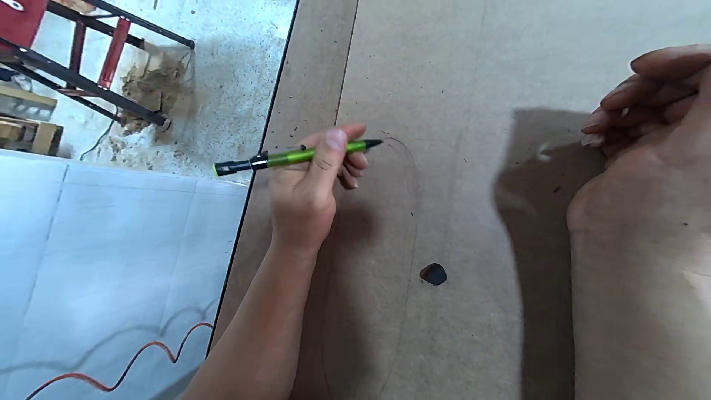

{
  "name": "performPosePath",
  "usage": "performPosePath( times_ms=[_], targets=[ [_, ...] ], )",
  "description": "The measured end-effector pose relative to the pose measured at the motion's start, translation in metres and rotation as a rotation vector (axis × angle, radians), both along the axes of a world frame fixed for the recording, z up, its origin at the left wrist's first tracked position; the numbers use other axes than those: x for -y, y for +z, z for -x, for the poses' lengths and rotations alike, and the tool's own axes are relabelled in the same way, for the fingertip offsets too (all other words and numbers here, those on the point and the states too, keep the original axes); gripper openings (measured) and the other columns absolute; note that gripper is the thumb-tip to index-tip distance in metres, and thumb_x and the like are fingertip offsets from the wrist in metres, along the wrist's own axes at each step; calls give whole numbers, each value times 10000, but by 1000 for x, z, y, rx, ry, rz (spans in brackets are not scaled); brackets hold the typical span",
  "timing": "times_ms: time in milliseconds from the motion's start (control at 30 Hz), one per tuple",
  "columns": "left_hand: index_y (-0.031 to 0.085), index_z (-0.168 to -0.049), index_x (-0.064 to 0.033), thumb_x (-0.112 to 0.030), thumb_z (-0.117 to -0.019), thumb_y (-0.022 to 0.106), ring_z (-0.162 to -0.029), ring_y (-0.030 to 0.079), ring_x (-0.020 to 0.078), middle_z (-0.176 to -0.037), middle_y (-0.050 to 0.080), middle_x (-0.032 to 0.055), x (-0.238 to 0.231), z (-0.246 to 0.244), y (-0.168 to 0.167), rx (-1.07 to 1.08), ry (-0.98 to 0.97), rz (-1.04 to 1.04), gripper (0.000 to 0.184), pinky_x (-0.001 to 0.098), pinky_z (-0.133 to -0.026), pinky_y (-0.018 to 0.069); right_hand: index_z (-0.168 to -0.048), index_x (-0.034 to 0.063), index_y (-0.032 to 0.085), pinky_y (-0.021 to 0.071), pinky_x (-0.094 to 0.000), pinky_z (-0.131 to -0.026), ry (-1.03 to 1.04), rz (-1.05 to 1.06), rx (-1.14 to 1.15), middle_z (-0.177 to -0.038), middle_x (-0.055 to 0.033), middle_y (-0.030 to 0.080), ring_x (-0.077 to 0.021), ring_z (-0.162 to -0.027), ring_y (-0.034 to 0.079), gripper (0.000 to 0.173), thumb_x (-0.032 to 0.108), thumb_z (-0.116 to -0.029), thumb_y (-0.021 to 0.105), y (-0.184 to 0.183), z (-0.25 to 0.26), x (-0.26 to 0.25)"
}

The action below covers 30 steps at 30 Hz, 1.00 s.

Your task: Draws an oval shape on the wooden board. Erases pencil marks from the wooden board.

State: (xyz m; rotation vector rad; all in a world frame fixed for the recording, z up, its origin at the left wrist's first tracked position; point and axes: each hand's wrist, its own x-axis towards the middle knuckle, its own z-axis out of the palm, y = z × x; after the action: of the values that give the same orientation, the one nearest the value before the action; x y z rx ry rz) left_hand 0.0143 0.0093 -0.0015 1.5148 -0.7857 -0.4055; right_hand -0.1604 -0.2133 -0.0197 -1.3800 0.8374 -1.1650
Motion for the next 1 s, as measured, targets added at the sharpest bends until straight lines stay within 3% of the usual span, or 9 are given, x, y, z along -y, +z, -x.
performPosePath(
  times_ms=[67,167,267,367,633,1000],
  targets=[
    [707,-1144,39,-126,-1074,513,-722,692,153,-871,737,87,-6,7,2,-16,20,-44,264,290,-656,601,-1048,88,665,562,-238,-594,-12,-15,-9,-809,39,677,-89,-673,654,382,246,-1144,330,2,0,-1],
    [706,-1136,0,-101,-1013,606,-781,724,181,-946,744,96,-15,17,9,9,-19,-166,189,310,-691,637,-1049,91,661,567,-238,-610,-26,-29,-11,-807,46,674,-85,-673,654,387,262,-1145,326,5,-2,-4],
    [709,-1059,-22,-56,-949,673,-695,689,157,-911,733,83,-16,18,12,48,-162,-216,121,269,-593,601,-1034,88,661,566,-244,-615,-19,-26,3,-799,44,670,-91,-673,652,400,257,-1146,316,7,-2,-5],
    [702,-973,-44,-54,-918,679,-624,641,137,-881,717,77,-13,12,13,36,-251,-246,60,239,-516,546,-1022,88,661,564,-242,-609,-21,-31,12,-787,42,668,-93,-670,652,399,255,-1146,320,8,-3,-5],
    [703,-923,-46,-45,-896,688,-611,637,115,-846,720,59,-14,4,16,14,-378,-266,31,220,-510,536,-1046,89,658,564,-233,-618,-14,-30,-10,-815,47,670,-84,-679,652,390,250,-1145,317,7,-2,-5],
    [711,-927,-49,-38,-896,689,-603,640,122,-848,719,58,-13,6,15,60,-318,-290,39,227,-492,538,-1042,89,664,570,-237,-617,-5,-6,-1,-814,38,672,-89,-683,657,379,246,-1144,335,2,0,-3]
  ],
)
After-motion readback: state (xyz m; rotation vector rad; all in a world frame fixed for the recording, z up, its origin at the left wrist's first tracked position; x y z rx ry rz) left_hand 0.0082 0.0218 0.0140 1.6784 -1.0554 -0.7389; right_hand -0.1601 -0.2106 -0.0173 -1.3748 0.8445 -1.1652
